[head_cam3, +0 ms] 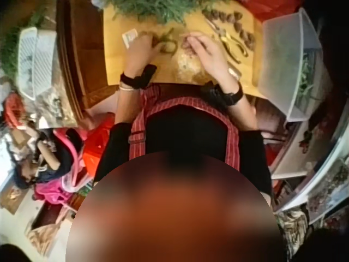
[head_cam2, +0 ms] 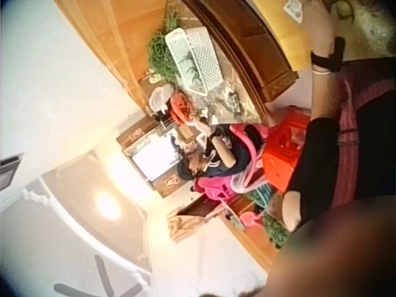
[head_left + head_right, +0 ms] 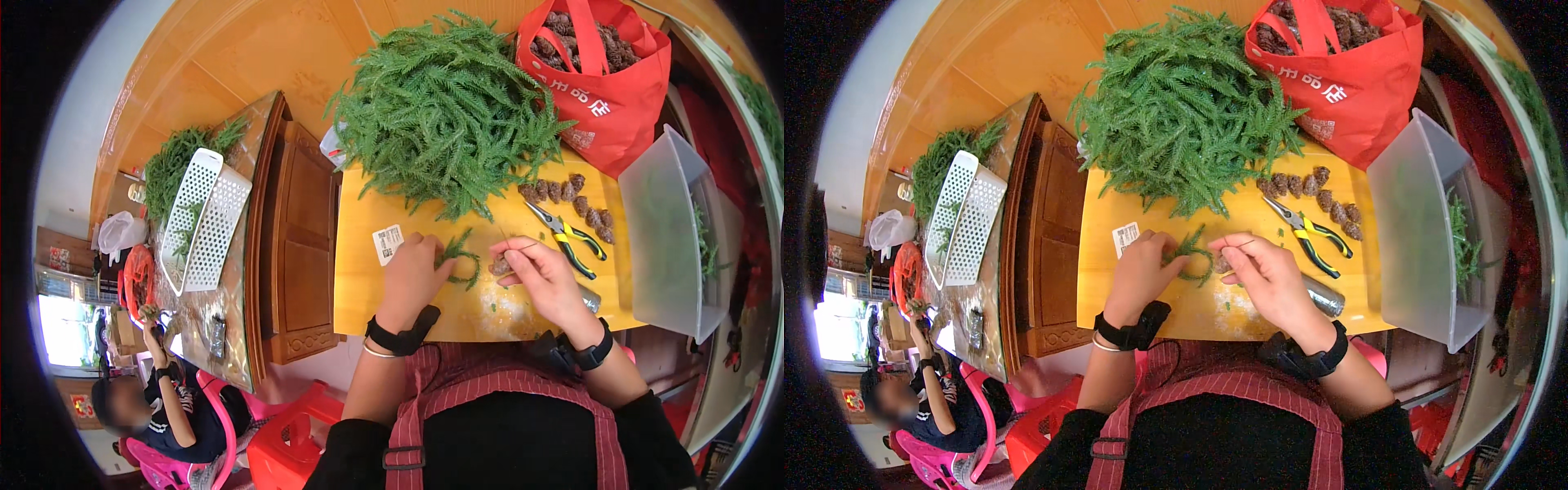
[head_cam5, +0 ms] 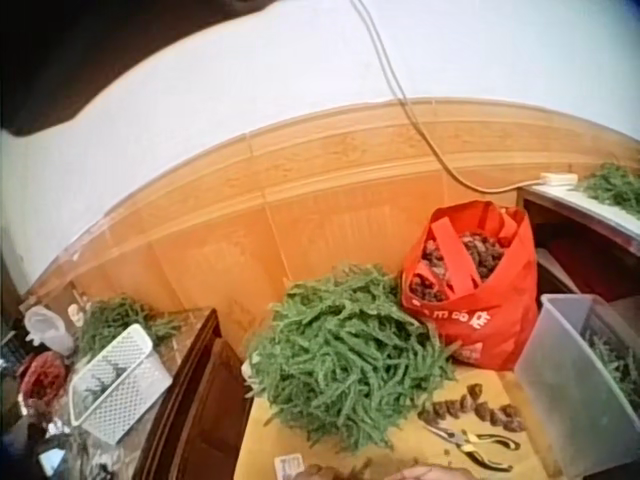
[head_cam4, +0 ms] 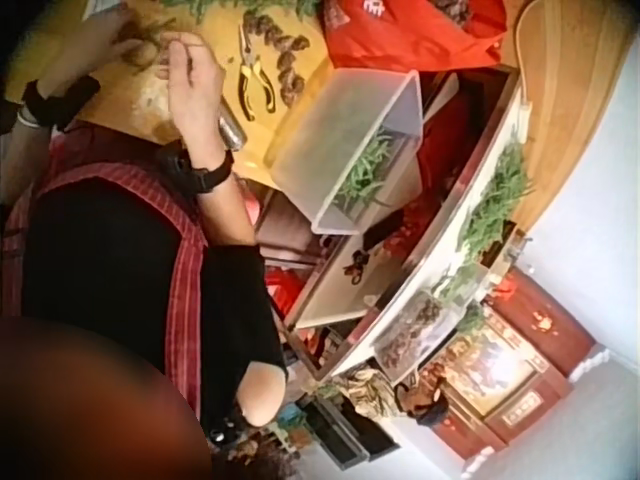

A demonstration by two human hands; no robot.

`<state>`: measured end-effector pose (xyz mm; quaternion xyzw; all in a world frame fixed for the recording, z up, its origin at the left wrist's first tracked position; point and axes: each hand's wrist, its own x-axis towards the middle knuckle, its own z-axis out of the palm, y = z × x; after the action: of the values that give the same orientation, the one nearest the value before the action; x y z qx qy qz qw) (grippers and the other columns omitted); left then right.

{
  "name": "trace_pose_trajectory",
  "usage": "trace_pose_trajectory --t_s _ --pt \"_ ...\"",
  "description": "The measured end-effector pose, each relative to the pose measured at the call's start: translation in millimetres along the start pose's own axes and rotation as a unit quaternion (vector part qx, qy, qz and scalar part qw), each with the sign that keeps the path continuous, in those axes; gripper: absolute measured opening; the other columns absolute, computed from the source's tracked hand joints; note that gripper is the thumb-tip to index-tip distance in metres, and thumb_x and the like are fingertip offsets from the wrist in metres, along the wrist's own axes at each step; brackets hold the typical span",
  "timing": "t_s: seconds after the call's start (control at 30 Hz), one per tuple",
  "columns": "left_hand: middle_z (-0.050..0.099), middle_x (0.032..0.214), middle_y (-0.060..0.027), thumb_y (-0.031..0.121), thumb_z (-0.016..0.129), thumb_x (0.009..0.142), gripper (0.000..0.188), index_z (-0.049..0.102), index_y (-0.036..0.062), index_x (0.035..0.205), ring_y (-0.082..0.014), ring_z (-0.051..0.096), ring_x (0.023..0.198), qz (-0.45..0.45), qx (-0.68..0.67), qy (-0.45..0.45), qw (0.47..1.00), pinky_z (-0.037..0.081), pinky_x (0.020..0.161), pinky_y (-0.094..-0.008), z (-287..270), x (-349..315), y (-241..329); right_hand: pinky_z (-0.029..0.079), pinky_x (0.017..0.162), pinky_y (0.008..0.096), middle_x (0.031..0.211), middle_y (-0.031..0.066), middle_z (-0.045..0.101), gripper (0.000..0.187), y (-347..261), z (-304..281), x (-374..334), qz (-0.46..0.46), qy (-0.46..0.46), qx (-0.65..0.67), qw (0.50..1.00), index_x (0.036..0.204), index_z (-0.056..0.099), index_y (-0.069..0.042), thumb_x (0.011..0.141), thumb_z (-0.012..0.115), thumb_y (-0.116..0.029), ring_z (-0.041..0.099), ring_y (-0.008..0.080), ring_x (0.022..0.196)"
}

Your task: The recorder is sorting and trimming green leafy herbs and small brown items on a work table.

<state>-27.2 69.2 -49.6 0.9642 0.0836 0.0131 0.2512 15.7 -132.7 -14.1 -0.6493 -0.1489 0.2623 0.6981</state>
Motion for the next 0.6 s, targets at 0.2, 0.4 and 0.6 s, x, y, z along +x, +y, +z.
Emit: trace_pose_trajectory --t_s 0.2,0.4,0.6 --pt "0.058 0.078 -0.013 0.016 0.069 0.072 0.024 0.056 0.0 0.084 -0.0245 0.06 0.069 -0.008 -0.071 -0.06 0.996 0.047 0.062 -0.0332 -1.7 2.8 5.3 0.049 0.072 0.0228 0.089 0.0025 0.06 0.02 11.1 0.9 0.2 -0.024 -0.012 -0.075 0.997 0.103 0.057 0.0 0.093 0.044 -0.011 0.056 0.0078 0.079" --pt "0.057 0.082 -0.0028 0.003 0.063 0.078 0.017 0.053 0.0021 0.091 -0.011 0.057 0.075 -0.015 -0.443 -0.079 0.893 0.048 0.067 -0.0242 -2.3 3.8 20.9 0.045 0.066 0.0229 0.08 0.0017 0.06 0.018 11.8 0.9 -2.5 -0.028 -0.015 -0.078 0.996 0.101 0.058 -0.003 0.091 0.045 -0.01 0.056 0.0091 0.07" --pt "0.057 0.089 -0.0026 -0.006 0.062 0.076 0.02 0.051 0.0035 0.09 -0.0117 0.058 0.082 -0.049 -0.609 -0.125 0.782 0.047 0.078 -0.0239 -10.2 3.4 36.9 0.044 0.066 0.0216 0.091 0.003 0.062 0.018 5.6 -5.1 -5.1 -0.085 0.033 -0.08 0.993 0.101 0.057 -0.003 0.091 0.045 -0.009 0.052 0.0066 0.072"
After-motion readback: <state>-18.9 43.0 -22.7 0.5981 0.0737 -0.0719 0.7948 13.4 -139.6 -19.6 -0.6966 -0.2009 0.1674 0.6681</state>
